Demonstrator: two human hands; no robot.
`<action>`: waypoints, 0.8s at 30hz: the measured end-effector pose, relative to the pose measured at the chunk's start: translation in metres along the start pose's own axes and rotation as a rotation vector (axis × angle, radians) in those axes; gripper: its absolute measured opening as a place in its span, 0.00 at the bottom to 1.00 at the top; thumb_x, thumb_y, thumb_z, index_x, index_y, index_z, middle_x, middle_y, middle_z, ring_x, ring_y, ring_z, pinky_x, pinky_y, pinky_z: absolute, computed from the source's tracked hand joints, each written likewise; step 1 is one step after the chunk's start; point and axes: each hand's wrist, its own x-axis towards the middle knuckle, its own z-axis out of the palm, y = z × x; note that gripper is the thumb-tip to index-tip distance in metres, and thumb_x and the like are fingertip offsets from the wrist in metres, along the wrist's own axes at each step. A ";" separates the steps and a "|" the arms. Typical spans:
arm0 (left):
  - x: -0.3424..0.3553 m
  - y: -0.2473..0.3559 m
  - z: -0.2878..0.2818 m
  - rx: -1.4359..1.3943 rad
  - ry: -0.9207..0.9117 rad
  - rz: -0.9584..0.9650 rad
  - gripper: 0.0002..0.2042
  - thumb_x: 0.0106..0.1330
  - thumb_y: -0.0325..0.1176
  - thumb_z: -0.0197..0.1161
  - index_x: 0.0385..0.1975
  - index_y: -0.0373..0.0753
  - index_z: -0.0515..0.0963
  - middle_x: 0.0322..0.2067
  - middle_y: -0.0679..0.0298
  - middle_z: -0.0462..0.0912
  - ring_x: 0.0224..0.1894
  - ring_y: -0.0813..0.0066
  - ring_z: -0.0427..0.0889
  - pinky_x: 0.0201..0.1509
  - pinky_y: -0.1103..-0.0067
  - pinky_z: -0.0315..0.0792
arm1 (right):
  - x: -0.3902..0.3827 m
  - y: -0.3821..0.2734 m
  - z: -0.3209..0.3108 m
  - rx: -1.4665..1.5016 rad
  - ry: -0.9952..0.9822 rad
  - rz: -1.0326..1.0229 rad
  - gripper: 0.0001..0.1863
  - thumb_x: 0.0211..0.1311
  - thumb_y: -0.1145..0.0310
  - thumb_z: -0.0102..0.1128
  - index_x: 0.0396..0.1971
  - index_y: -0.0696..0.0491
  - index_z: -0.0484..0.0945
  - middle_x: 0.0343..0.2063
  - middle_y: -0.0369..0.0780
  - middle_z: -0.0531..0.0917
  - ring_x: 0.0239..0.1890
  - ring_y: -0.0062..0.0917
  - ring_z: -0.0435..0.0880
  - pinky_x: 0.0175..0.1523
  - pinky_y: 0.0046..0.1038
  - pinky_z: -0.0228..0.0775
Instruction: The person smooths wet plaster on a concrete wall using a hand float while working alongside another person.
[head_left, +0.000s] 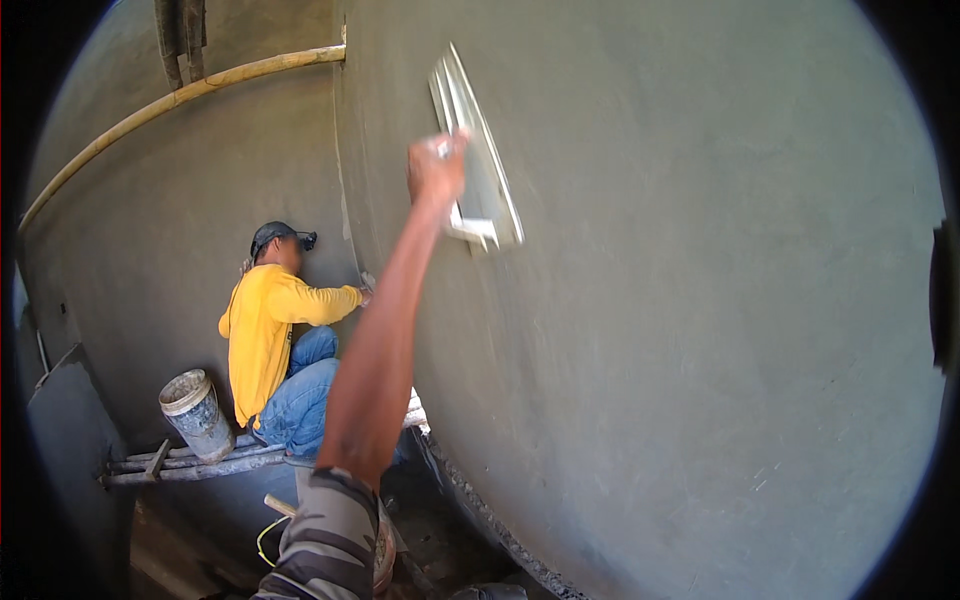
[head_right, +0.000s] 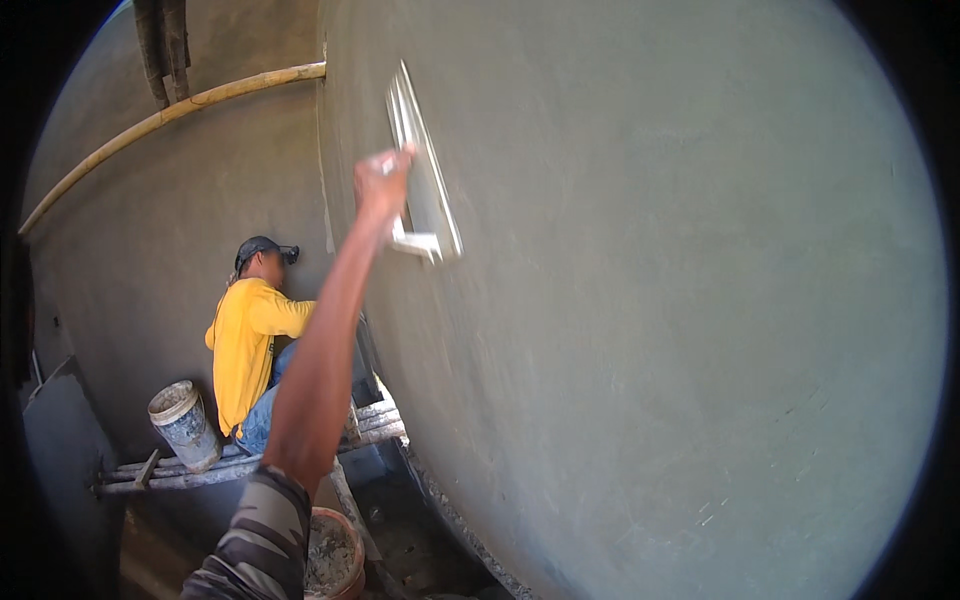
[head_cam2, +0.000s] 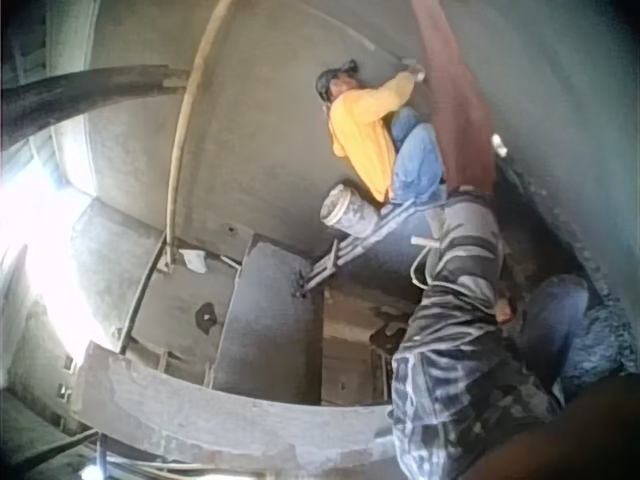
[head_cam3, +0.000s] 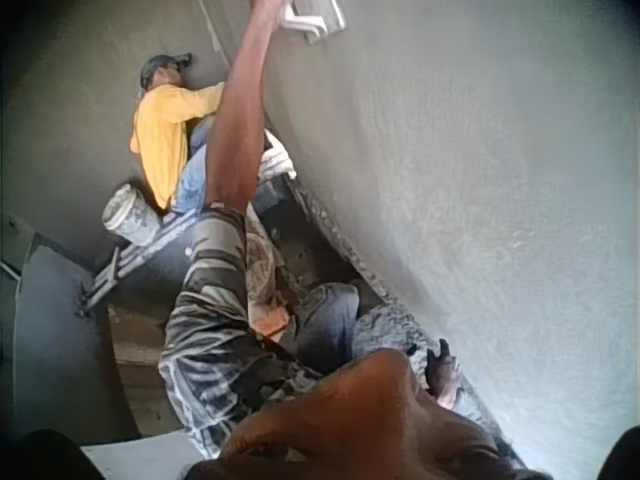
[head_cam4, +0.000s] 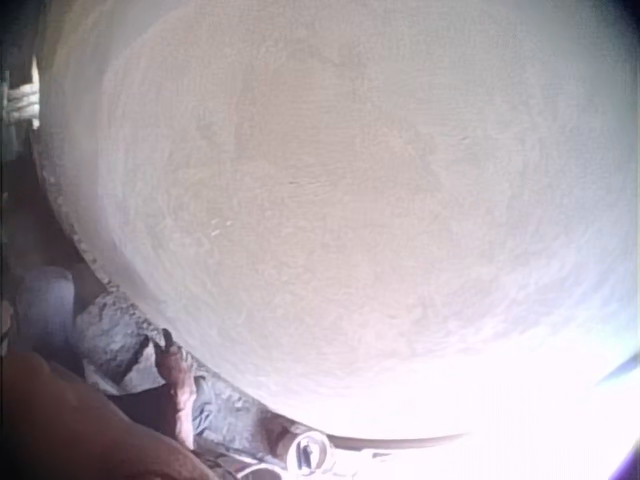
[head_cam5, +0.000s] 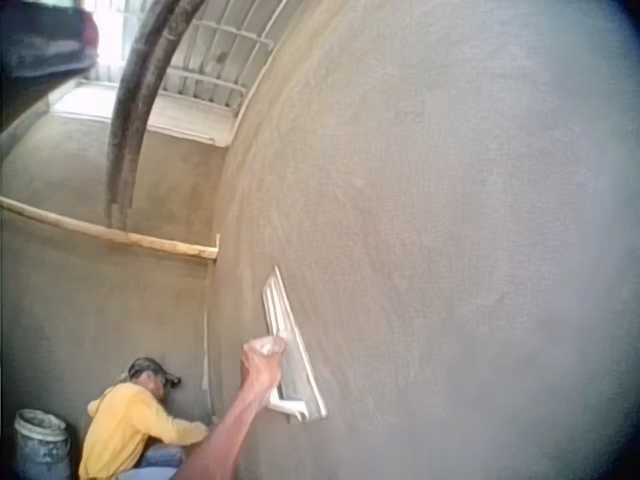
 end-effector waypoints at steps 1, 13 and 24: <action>-0.032 -0.025 0.001 0.027 -0.095 0.041 0.20 0.65 0.49 0.63 0.27 0.33 0.80 0.19 0.60 0.81 0.19 0.73 0.73 0.26 0.70 0.70 | -0.003 -0.005 -0.005 0.008 -0.007 0.027 0.27 0.64 0.52 0.55 0.61 0.44 0.68 0.36 0.55 0.83 0.43 0.55 0.80 0.48 0.52 0.70; -0.009 -0.016 0.003 -0.058 -0.026 -0.015 0.21 0.64 0.49 0.64 0.27 0.32 0.80 0.17 0.59 0.79 0.18 0.74 0.73 0.25 0.69 0.70 | 0.046 0.034 0.054 -0.012 -0.049 0.007 0.27 0.62 0.51 0.56 0.61 0.43 0.69 0.42 0.55 0.82 0.47 0.55 0.79 0.49 0.54 0.70; 0.012 0.048 0.008 -0.080 -0.087 0.077 0.19 0.65 0.44 0.63 0.25 0.31 0.81 0.12 0.62 0.71 0.16 0.76 0.67 0.22 0.70 0.64 | 0.023 0.025 0.017 -0.049 -0.103 -0.058 0.30 0.63 0.47 0.54 0.62 0.43 0.67 0.47 0.55 0.80 0.52 0.52 0.77 0.52 0.52 0.68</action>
